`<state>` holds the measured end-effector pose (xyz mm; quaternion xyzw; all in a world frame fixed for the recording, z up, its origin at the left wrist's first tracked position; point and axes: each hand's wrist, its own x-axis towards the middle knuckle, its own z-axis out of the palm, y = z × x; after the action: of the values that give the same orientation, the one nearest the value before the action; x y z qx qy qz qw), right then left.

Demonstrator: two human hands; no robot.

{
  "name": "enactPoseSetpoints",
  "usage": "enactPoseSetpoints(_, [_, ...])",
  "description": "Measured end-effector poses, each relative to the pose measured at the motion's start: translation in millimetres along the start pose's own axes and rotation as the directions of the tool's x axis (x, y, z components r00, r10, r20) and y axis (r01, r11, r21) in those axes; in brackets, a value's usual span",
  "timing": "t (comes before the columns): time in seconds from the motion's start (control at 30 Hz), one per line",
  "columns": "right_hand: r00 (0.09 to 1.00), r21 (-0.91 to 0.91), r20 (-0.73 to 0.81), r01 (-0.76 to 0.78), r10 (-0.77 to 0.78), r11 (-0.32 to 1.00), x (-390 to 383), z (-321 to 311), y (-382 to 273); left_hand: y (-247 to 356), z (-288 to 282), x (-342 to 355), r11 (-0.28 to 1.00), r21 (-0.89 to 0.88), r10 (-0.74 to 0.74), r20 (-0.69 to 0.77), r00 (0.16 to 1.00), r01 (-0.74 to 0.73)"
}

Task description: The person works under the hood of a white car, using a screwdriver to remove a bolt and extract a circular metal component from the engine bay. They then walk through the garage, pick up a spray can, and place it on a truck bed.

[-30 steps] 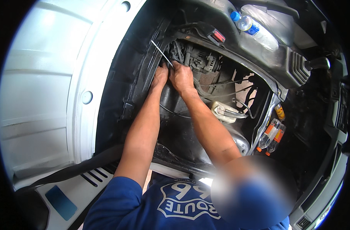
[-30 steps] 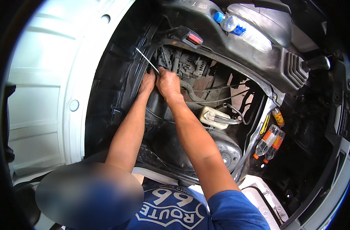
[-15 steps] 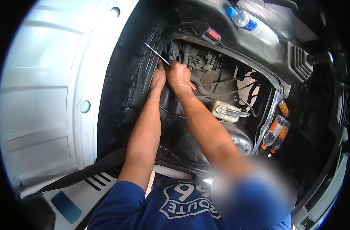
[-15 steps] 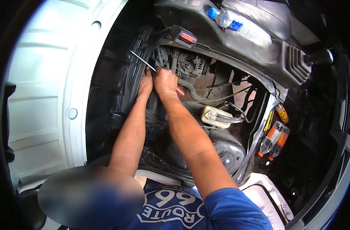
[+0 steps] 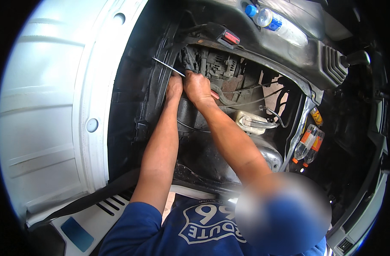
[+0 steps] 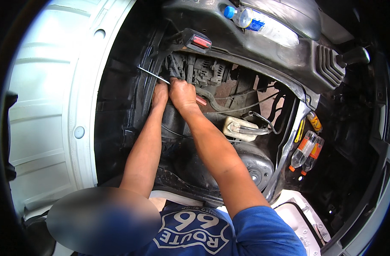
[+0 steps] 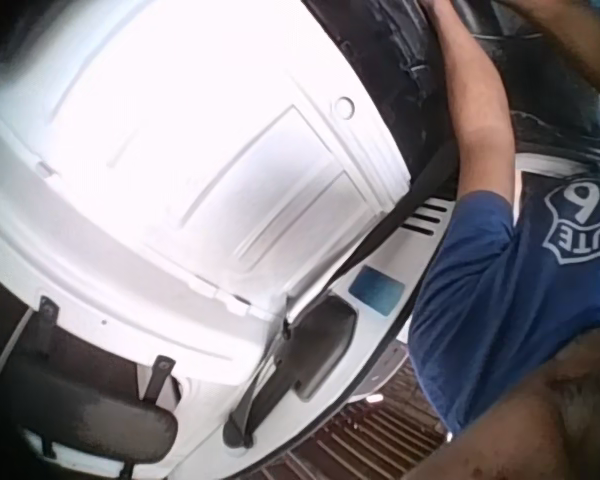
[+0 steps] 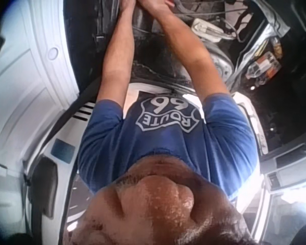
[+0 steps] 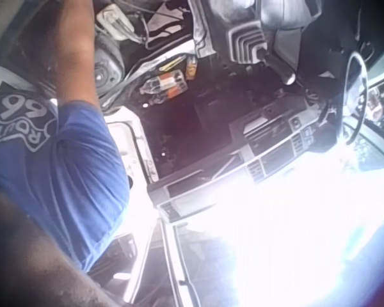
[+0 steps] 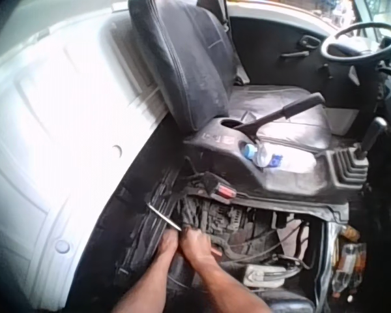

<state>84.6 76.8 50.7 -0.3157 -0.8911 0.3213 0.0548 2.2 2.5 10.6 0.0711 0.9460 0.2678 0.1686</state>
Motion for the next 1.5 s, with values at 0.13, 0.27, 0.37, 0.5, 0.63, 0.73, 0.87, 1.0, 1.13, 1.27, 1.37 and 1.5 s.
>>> enactPoseSetpoints(0.13, [0.999, 0.037, 0.052, 0.002, -0.004, 0.999, -5, -7, 1, -4, 0, -3, 0.997, -0.028, 0.071, -0.087, 0.994, -0.074])
enactPoseSetpoints(0.27, [0.998, 0.045, 0.033, 0.058, -0.06, 0.997, -12, -11, 5, -7, -2, -9, 0.982, -0.042, 0.178, -0.101, 0.979, -0.183])
enactPoseSetpoints(0.37, [0.997, 0.033, 0.054, 0.062, -0.064, 0.998, -14, -13, 12, -10, -8, -15, 0.992, -0.104, 0.087, 0.157, 0.984, -0.071])
enactPoseSetpoints(0.5, [0.992, 0.083, 0.129, -0.025, 0.014, 0.996, -15, -18, 22, -15, -16, -31, 0.967, -0.176, 0.196, 0.066, 0.978, -0.182])
enactPoseSetpoints(0.63, [0.996, 0.17, 0.084, 0.029, -0.044, 0.985, -19, -21, 29, -9, -14, -29, 0.97, -0.206, 0.149, 0.077, 0.986, -0.13])
enactPoseSetpoints(0.73, [0.993, 0.196, 0.054, 0.088, -0.1, 0.977, -19, -23, 30, -4, -11, -19, 0.985, -0.137, 0.124, 0.102, 0.987, -0.109])
enactPoseSetpoints(0.87, [0.979, 0.184, 0.155, 0.102, -0.131, 0.978, -9, -30, 33, -10, -12, -16, 0.991, -0.121, 0.069, 0.139, 0.988, -0.052])
enactPoseSetpoints(1.0, [0.98, 0.153, 0.158, 0.098, -0.122, 0.983, -6, -34, 35, -16, -11, -17, 0.988, -0.126, 0.107, 0.128, 0.986, -0.091])
enactPoseSetpoints(1.13, [0.978, 0.167, 0.173, 0.09, -0.119, 0.982, -9, -30, 35, -9, -1, -3, 0.993, -0.119, 0.016, 0.111, 0.994, -0.003])
enactPoseSetpoints(1.27, [0.968, 0.068, 0.187, 0.159, -0.169, 0.985, -2, -22, 33, -5, 0, 3, 0.993, -0.117, 0.006, 0.096, 0.995, 0.006])
enactPoseSetpoints(1.37, [0.953, -0.016, 0.225, 0.213, -0.204, 0.977, 3, -17, 33, -5, -3, 0, 0.998, -0.062, -0.016, 0.15, 0.989, 0.026])
enactPoseSetpoints(1.5, [0.958, -0.027, 0.177, 0.233, -0.225, 0.972, 2, -13, 33, -3, -5, 1, 0.976, -0.206, -0.036, 0.158, 0.987, 0.068])
